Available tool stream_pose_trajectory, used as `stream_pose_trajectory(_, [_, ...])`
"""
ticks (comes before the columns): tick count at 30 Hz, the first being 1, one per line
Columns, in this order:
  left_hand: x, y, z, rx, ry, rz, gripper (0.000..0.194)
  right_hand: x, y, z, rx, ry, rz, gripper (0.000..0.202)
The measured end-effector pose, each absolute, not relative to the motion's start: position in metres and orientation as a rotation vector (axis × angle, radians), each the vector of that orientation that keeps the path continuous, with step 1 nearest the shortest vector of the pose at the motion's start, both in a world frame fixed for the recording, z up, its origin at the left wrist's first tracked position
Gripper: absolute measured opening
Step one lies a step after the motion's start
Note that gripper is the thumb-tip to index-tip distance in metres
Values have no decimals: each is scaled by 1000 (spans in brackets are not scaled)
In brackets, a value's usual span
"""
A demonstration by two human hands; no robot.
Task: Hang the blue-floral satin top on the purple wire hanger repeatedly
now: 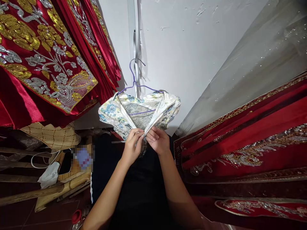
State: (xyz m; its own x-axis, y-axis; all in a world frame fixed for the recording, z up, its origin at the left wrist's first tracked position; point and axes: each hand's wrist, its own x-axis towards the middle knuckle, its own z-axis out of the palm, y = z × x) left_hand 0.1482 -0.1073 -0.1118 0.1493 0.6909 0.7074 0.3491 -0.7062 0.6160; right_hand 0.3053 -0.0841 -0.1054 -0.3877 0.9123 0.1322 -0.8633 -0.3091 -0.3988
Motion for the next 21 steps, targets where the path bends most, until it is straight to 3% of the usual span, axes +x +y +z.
stream_pose_trajectory(12, [146, -113, -108, 2094, 1081, 1616, 20, 297, -84, -116, -428, -744, 1730, 22])
stream_pose_trajectory(18, [149, -110, -103, 2040, 1125, 1605, 20, 295, -87, -116, -800, -1339, 1336, 29])
stream_pose_trajectory(21, [149, -105, -96, 2028, 1148, 1586, 22, 295, -90, -111, -863, -1498, 1225, 20])
